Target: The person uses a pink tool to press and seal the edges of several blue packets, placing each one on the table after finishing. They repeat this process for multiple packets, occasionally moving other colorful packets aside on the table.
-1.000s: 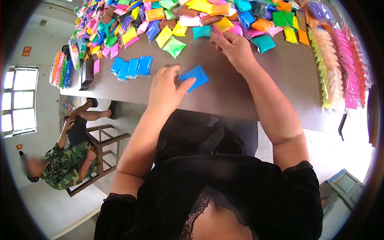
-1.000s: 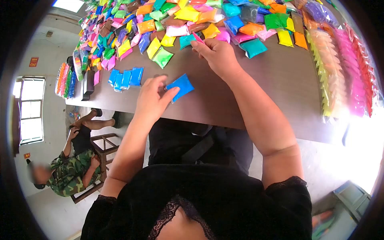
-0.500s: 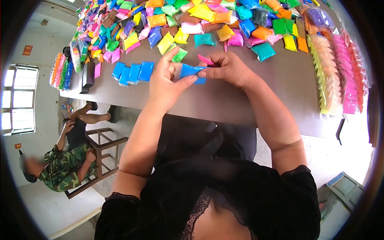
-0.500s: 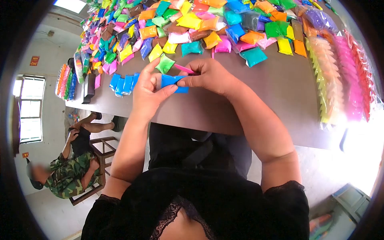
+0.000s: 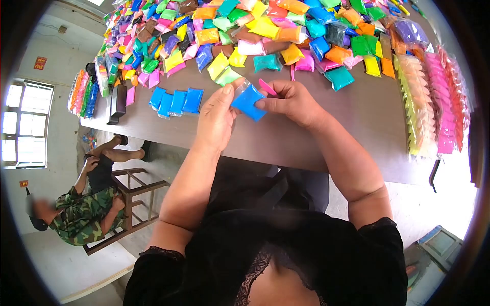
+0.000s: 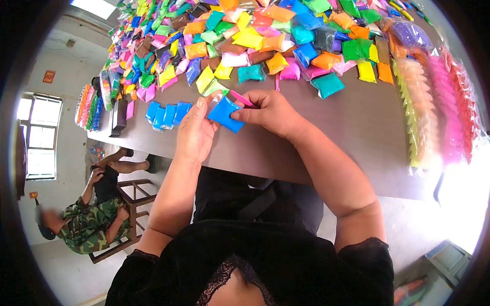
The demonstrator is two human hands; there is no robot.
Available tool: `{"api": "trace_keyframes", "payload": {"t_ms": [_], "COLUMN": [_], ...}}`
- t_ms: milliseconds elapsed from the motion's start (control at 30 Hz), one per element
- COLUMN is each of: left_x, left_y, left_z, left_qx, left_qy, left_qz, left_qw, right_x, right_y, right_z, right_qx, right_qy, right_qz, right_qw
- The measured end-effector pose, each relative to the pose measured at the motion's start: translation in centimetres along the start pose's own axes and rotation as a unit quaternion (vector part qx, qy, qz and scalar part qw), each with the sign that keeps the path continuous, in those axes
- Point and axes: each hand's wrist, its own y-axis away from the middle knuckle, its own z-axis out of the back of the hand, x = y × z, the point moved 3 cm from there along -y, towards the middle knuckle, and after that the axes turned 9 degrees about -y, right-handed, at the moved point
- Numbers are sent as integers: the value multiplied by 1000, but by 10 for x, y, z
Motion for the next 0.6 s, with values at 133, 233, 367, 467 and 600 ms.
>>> {"api": "trace_keyframes", "payload": {"t_ms": [133,233,367,467,600], "left_x": [15,19,19,18,28], "left_y": [2,2,2,4,2], "left_z": [7,16,20,6,13], "left_qx": [6,1,0,-3,42], "left_qy": [-62,-118,-327,-200,-163], "left_qz": [-30,-35,-30,29,12], "left_qw": [998,992,944,979,986], "right_x": [4,2,3,3,1], "right_y": [1,0,-1,-1,-3], "right_z": [-1,-1,5,4,4], "right_qx": [-11,-13,-32,-35,-41], "right_qy": [-17,-25,-17,-4,-16], "right_qz": [18,24,19,12,12], "right_qw": [1000,999,999,999,999]}}
